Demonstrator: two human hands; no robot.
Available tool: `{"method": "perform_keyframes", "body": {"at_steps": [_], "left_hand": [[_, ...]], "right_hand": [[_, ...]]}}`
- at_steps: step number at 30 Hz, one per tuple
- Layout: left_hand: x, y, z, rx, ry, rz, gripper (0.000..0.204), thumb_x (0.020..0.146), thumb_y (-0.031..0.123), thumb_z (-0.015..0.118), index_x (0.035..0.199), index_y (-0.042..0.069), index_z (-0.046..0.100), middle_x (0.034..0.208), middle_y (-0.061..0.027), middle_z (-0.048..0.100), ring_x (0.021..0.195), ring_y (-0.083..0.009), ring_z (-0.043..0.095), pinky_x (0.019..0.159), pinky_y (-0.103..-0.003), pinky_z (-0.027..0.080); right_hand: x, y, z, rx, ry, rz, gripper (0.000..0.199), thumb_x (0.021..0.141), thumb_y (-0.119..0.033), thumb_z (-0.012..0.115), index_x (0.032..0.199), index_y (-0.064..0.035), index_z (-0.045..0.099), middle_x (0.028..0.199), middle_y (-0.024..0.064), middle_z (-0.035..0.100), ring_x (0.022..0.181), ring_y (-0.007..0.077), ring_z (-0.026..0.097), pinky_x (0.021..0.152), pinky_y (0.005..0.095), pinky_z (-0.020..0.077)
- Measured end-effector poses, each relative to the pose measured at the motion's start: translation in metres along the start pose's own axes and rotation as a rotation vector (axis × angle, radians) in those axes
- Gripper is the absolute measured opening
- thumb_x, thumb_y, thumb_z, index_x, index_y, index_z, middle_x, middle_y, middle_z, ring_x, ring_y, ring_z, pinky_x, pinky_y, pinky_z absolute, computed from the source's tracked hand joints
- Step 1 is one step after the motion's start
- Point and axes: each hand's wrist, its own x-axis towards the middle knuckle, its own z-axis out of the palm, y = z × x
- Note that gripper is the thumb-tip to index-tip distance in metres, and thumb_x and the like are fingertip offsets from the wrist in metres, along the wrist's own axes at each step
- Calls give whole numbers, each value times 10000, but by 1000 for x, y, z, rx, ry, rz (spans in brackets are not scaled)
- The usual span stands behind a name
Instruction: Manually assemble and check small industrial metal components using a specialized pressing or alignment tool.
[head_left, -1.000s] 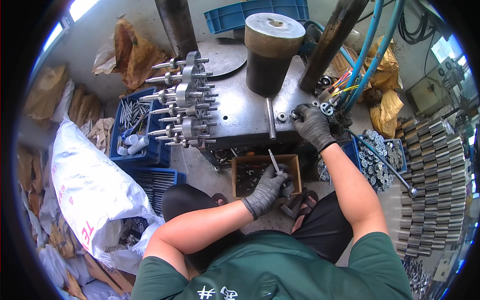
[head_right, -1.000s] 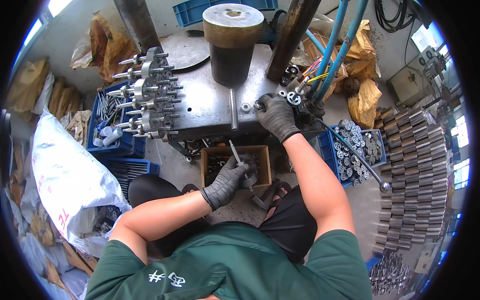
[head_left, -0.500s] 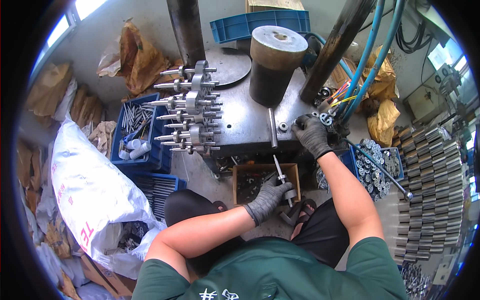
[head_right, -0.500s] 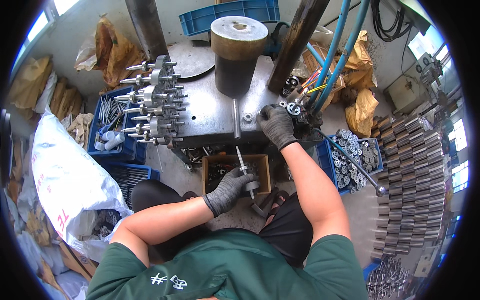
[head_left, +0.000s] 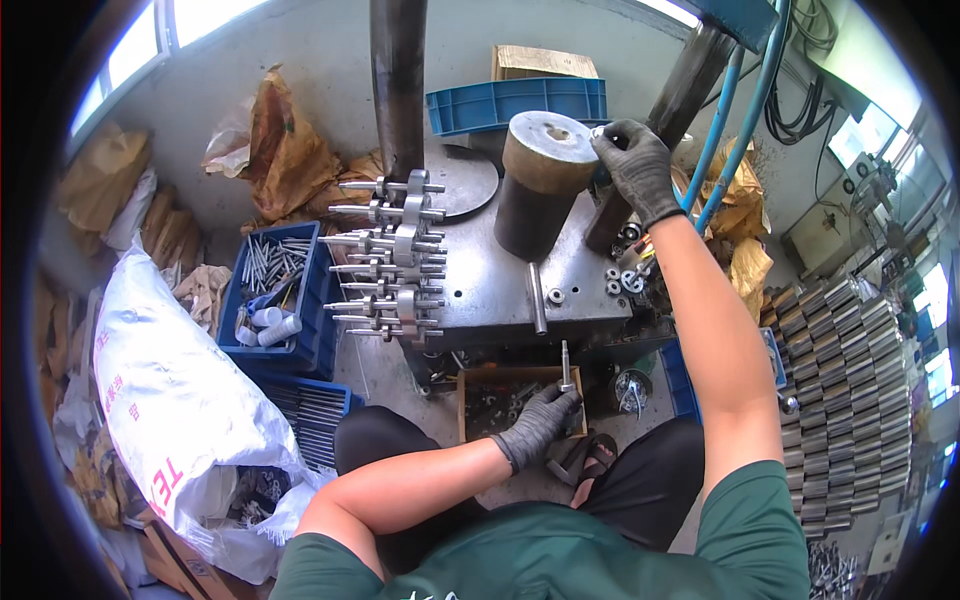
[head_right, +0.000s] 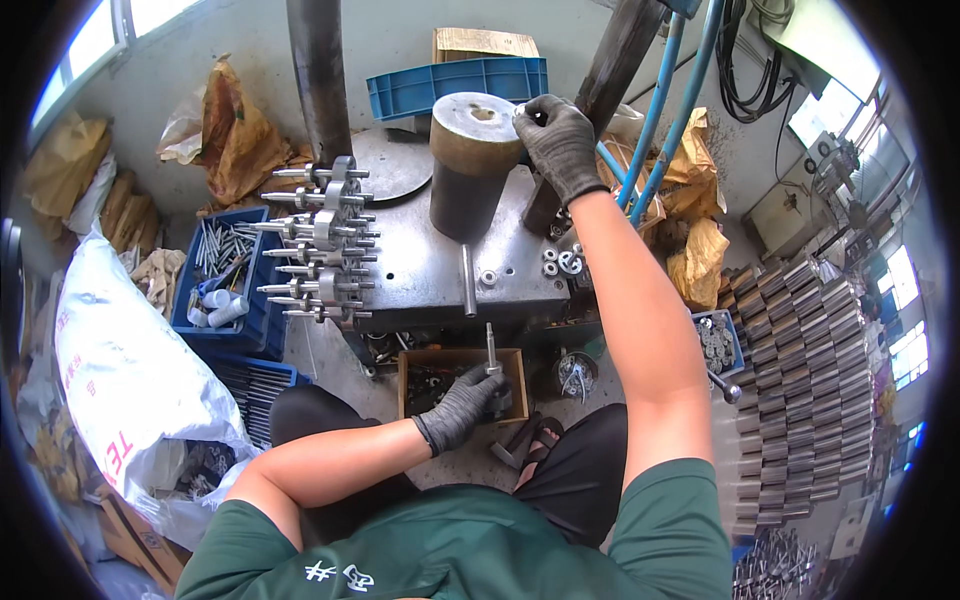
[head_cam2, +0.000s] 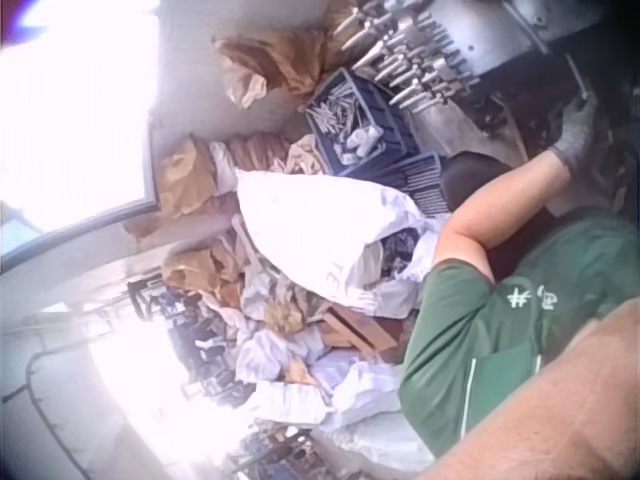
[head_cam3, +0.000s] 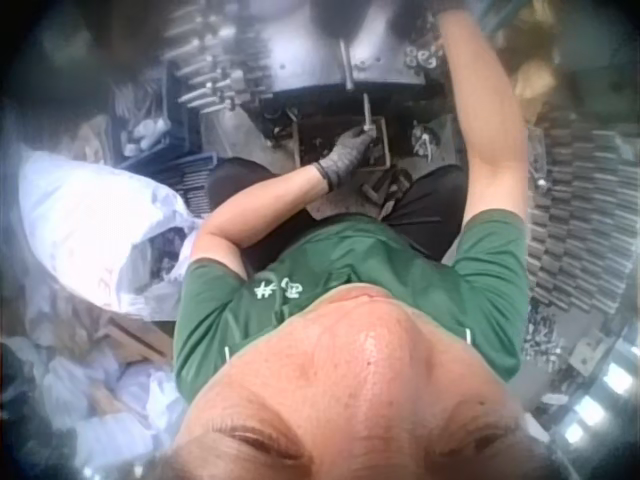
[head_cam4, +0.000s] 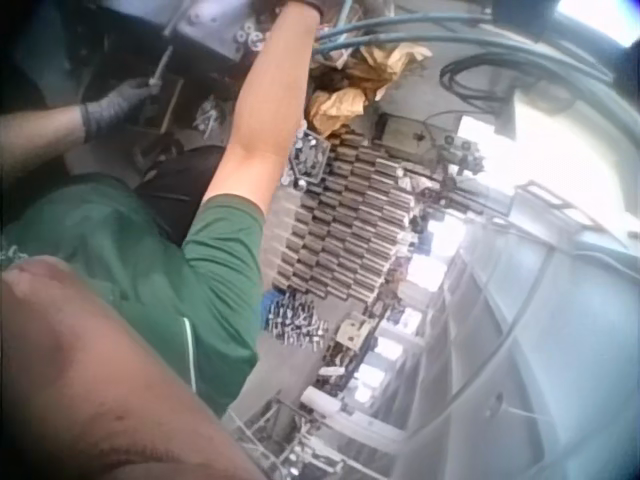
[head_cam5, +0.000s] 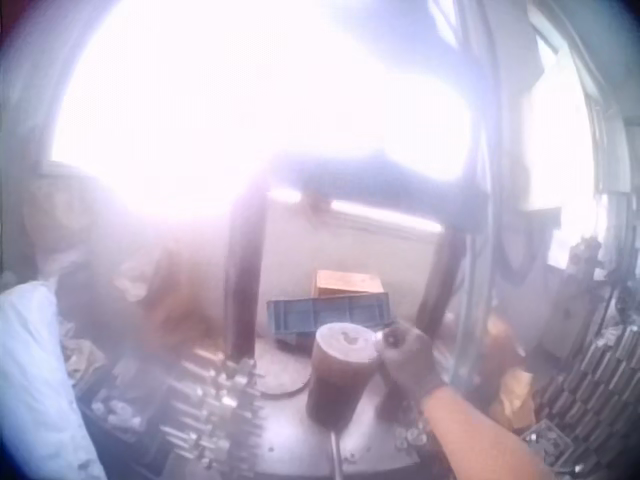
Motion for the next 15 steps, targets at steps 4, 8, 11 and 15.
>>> {"method": "perform_keyframes", "body": {"at_steps": [4,8,11,15], "left_hand": [[9,-1,-1,-7,-17,54,199,1013,230,620,1184,130,603,932,4,619,864,-117,630,816,-304,547],[16,4,-3,-15,-114,55,281,1005,223,642,1267,131,601,1010,-14,653,935,-142,647,850,-327,549],[14,9,-15,-158,-233,-21,313,999,205,656,1291,106,598,1050,-13,665,966,-159,657,874,-334,548],[5,25,-16,-68,-321,66,359,983,195,680,1304,63,589,1083,-24,671,1030,-171,660,931,-344,543]], "right_hand": [[22,-4,8,-252,-208,83,266,850,-283,731,989,-59,766,953,188,742,933,337,723,885,402,557],[22,-5,-1,-378,-275,45,330,872,-314,692,1090,-79,770,1101,204,719,1047,358,691,970,423,534],[8,-18,-31,-388,-338,-166,309,893,-289,689,1075,-50,760,1106,195,711,1066,378,667,999,432,520],[-43,-43,-132,-539,-691,-211,308,914,-291,688,1105,-52,721,1095,152,676,1078,329,657,953,439,544]]}}
